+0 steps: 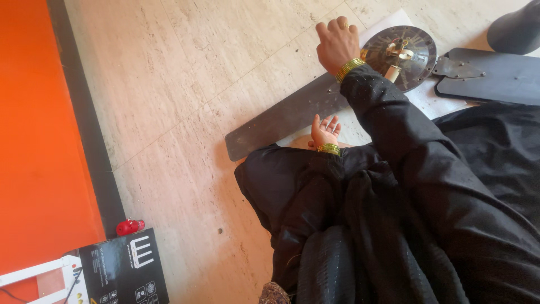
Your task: The person sits on the floor and uses a screwdriver to tighten screws on the motor housing and blade attachments of a ceiling fan. The person adjusts the fan blades and continues to secure the components.
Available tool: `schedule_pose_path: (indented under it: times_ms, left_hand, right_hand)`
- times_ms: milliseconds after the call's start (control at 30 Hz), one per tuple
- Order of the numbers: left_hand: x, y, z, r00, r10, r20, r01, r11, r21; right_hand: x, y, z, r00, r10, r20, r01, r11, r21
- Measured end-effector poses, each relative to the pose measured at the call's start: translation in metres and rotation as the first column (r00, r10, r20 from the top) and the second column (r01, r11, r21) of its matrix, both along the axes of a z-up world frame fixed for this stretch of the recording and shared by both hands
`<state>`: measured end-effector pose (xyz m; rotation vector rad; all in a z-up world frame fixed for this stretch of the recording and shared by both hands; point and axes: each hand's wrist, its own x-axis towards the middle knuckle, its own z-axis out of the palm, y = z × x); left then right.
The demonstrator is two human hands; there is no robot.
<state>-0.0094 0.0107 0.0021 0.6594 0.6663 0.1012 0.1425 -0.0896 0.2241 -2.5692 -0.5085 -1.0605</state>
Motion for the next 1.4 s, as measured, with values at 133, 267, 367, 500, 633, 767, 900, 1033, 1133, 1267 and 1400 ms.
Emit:
schedule_pose_path:
  times_ms: [133,267,367,500,633,767,900,1033,1133,1267,1400]
  left_hand:
    - [-0.002,0.0,0.011,1.0,0.008,0.011,-0.007,0.999,-0.045]
    - [-0.002,-0.007,0.021,0.999,0.046,0.007,-0.046,0.999,-0.016]
    - [-0.004,-0.007,0.026,0.999,0.045,0.017,-0.044,0.998,-0.034]
    - [-0.002,-0.008,0.023,0.999,0.047,0.021,-0.046,0.998,-0.034]
    - [0.001,-0.006,0.017,0.999,0.034,0.027,-0.033,0.999,-0.02]
    - [0.001,-0.005,0.013,0.999,0.05,0.004,-0.049,0.999,-0.003]
    - [0.006,-0.004,0.007,0.998,0.055,-0.022,-0.055,0.998,-0.004]
    - [0.006,-0.001,0.004,0.998,0.051,-0.027,-0.051,0.999,-0.006]
    - [0.007,-0.001,0.006,0.997,0.057,-0.048,-0.056,0.998,0.012]
    - [0.004,-0.001,0.003,0.997,0.06,-0.047,-0.059,0.998,0.039]
    - [0.007,0.001,-0.002,0.999,0.032,-0.015,-0.031,0.999,0.017]
  right_hand:
    - [0.033,0.005,0.001,0.918,-0.258,-0.302,0.145,0.926,-0.349]
    - [0.065,0.001,-0.004,0.7,-0.496,-0.514,0.141,0.802,-0.581]
    - [0.068,-0.003,-0.009,0.747,-0.432,-0.506,0.085,0.817,-0.571]
    - [0.065,-0.01,-0.009,0.79,-0.397,-0.467,0.052,0.802,-0.594]
    - [0.064,-0.018,-0.003,0.761,-0.402,-0.509,-0.006,0.78,-0.625]
    - [0.055,-0.032,0.002,0.809,-0.325,-0.49,-0.023,0.816,-0.578]
    - [0.046,-0.047,0.01,0.838,-0.154,-0.524,-0.131,0.875,-0.467]
    - [0.038,-0.05,0.017,0.835,-0.089,-0.543,-0.218,0.853,-0.475]
    - [0.039,-0.044,0.01,0.902,-0.132,-0.411,-0.095,0.868,-0.488]
    - [0.06,-0.039,-0.015,0.638,-0.438,-0.634,0.166,0.881,-0.442]
    - [0.079,-0.055,-0.031,0.768,-0.471,-0.433,0.177,0.807,-0.563]
